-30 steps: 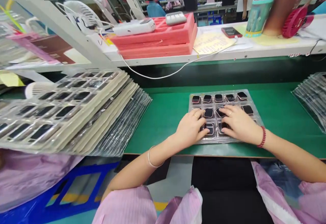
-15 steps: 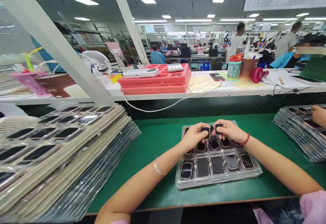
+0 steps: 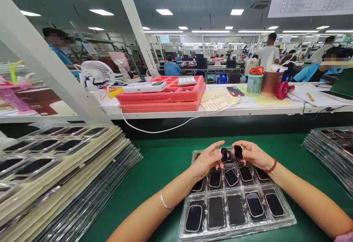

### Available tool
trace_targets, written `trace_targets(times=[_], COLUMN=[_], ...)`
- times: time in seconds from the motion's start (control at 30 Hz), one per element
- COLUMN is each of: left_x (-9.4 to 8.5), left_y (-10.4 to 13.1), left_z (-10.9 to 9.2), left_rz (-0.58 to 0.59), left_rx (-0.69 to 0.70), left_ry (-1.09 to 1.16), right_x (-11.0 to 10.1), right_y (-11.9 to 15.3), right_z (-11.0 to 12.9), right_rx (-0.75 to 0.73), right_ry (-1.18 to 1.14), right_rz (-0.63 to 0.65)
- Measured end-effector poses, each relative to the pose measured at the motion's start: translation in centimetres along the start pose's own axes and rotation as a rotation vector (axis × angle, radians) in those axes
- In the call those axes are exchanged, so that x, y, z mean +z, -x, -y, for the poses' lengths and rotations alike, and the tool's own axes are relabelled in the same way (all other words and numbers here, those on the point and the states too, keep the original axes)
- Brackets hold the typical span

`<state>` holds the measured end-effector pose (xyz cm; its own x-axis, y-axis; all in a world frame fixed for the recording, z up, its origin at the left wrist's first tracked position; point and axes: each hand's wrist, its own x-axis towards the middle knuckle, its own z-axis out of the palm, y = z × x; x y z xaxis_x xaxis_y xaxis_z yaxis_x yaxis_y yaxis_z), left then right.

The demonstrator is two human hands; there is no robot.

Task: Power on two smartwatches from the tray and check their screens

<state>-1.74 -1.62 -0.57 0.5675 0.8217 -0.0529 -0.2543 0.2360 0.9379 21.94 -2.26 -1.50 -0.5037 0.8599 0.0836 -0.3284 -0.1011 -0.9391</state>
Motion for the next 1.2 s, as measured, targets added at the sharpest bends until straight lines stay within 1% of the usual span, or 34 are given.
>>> trace_targets(times=[0.1, 0.17, 0.33, 0.4, 0.57, 0.73, 0.87, 1.03, 1.2], left_x=[0.1, 0.2, 0.4, 0.4, 0.6, 0.6, 0.6, 0.7, 0.7], left_y=[0.1, 0.2, 0.5, 0.4, 0.3, 0.5, 0.8, 1.1, 1.2], left_z=[0.3, 0.5, 0.7, 0.8, 1.1, 1.1, 0.9, 0.7, 0.8], left_rz=[0.003, -0.011, -0.128, -0.148, -0.129, -0.116, -0.118, -0.146, -0.096], left_rx=[0.017, 0.029, 0.070, 0.073, 0.062, 0.069, 0.084, 0.097, 0.133], left_ry=[-0.046, -0.068, -0.131, -0.164, -0.231, -0.307, -0.359, -0.379, -0.336], right_x=[0.3, 0.4, 0.6, 0.8, 1.2, 1.8, 1.9, 1.9, 2.2], right_y=[0.3, 0.5, 0.7, 0.7, 0.8, 1.1, 1.2, 1.2, 1.3], right_z=[-0.2, -0.2, -0.1, -0.1, 0.1, 0.6, 0.9, 1.0, 1.2], right_rx=[-0.009, 0.007, 0.078, 0.077, 0.042, 0.063, 0.034, 0.018, -0.009], right_ry=[0.110, 0.168, 0.236, 0.249, 0.356, 0.435, 0.438, 0.444, 0.452], right_rz=[0.031, 0.026, -0.091, -0.130, -0.129, -0.138, -0.144, -0.164, -0.106])
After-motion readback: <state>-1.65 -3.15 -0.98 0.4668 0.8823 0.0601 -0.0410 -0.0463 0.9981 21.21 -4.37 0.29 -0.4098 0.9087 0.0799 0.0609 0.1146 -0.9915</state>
